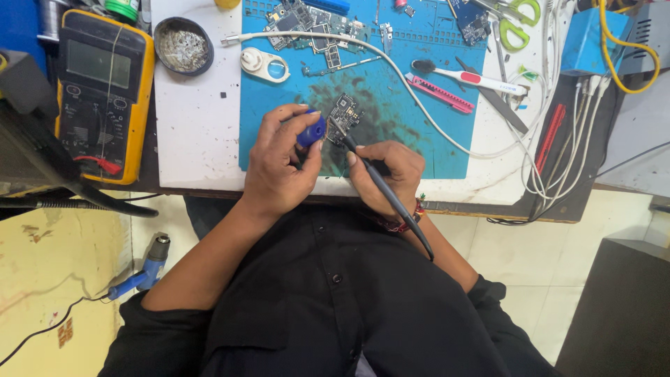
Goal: The person uses a green-handled screwdriver to adjust components on a small circuit board, then switches to a soldering iron to apply solder to specific points. The person holds the board steady with one hand while manipulating tools with the other.
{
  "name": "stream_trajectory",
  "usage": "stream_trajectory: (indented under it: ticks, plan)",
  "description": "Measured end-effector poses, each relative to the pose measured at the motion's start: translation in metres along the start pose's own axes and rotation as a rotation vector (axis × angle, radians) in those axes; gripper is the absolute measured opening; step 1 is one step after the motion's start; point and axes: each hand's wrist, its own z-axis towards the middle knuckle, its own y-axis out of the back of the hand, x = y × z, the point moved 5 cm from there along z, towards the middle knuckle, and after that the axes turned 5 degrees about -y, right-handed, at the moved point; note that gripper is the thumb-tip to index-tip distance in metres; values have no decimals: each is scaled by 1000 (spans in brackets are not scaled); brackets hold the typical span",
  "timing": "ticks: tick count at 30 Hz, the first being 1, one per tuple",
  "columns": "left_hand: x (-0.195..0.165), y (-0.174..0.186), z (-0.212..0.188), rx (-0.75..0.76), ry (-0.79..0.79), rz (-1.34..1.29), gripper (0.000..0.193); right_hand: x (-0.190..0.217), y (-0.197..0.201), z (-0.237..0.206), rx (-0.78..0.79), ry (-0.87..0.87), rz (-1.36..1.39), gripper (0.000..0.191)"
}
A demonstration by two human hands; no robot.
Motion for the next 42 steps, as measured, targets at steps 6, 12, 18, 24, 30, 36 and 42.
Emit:
stream_trajectory:
  ticks: [6, 12, 18, 24, 30, 36, 42]
  plan:
    - [0, 0, 0, -1, -1, -1, 43, -1, 0, 0, -6, -12, 15, 13]
    - [-1, 0, 1, 4, -8, 14, 44, -3, -1, -1, -24, -18, 21, 13]
    - [0, -1, 2, 8, 1, 17, 44, -3, 0, 0, -36, -31, 3, 13]
    - [1, -1, 2, 7, 11, 19, 43, -1, 0, 0, -36, -15, 0, 13]
    - [3, -1, 2, 9, 21, 16, 43, 0, 0, 1, -31, -9, -9, 14]
    - [3, -1, 2, 11, 37, 11, 42, -1, -1, 0, -30, -45, -16, 14]
    - [2, -1, 3, 14, 35, 4, 42, -1, 0, 1, -23, -29, 19, 14]
